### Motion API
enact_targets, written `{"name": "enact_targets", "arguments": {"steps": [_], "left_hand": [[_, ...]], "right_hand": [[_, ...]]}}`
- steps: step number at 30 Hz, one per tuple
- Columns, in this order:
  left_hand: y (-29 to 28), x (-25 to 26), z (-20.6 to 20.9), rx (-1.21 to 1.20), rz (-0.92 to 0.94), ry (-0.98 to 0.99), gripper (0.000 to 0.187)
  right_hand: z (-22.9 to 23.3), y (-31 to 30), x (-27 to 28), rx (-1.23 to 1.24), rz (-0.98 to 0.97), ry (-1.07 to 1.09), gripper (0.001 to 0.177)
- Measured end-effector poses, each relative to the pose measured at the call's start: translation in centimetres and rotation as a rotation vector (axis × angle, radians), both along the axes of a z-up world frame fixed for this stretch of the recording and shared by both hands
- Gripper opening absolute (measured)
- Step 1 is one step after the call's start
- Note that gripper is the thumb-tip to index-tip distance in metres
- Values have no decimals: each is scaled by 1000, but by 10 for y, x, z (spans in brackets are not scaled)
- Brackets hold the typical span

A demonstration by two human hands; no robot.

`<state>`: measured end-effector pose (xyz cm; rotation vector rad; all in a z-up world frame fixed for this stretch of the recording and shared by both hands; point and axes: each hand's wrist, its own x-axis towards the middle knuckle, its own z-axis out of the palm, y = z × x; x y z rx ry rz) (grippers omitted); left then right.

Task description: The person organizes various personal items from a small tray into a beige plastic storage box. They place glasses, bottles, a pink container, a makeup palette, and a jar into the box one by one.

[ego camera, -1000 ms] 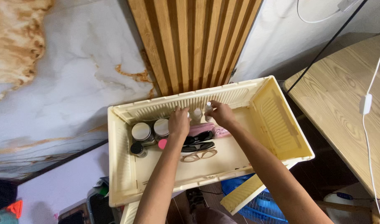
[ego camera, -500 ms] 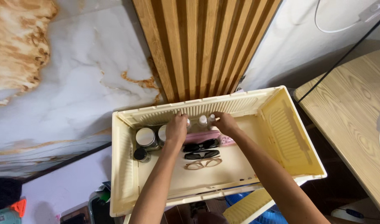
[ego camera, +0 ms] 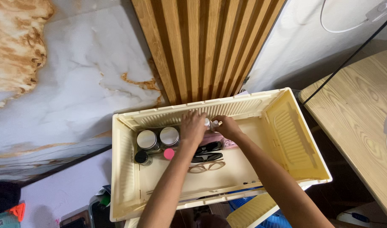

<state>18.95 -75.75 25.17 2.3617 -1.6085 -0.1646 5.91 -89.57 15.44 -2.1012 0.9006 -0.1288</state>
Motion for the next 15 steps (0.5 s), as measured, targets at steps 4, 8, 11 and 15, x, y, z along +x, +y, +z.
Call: {"name": "enact_targets", "arguments": {"steps": [4, 8, 11, 15], "left_hand": [[-6, -8, -4, 59, 3, -10, 26], [-7, -1, -12, 53, 16, -109, 14], [-1, 6, -16, 53, 5, -129, 12], [2, 8, -16, 74, -22, -156, 15]], "right_hand": [[-9, -2, 2, 24, 11, -40, 39], [-12, -5, 6, 87, 15, -94, 40], [-6, -5, 9, 5, 40, -62, 36], [7, 4, 13, -99, 73, -16, 40]]}}
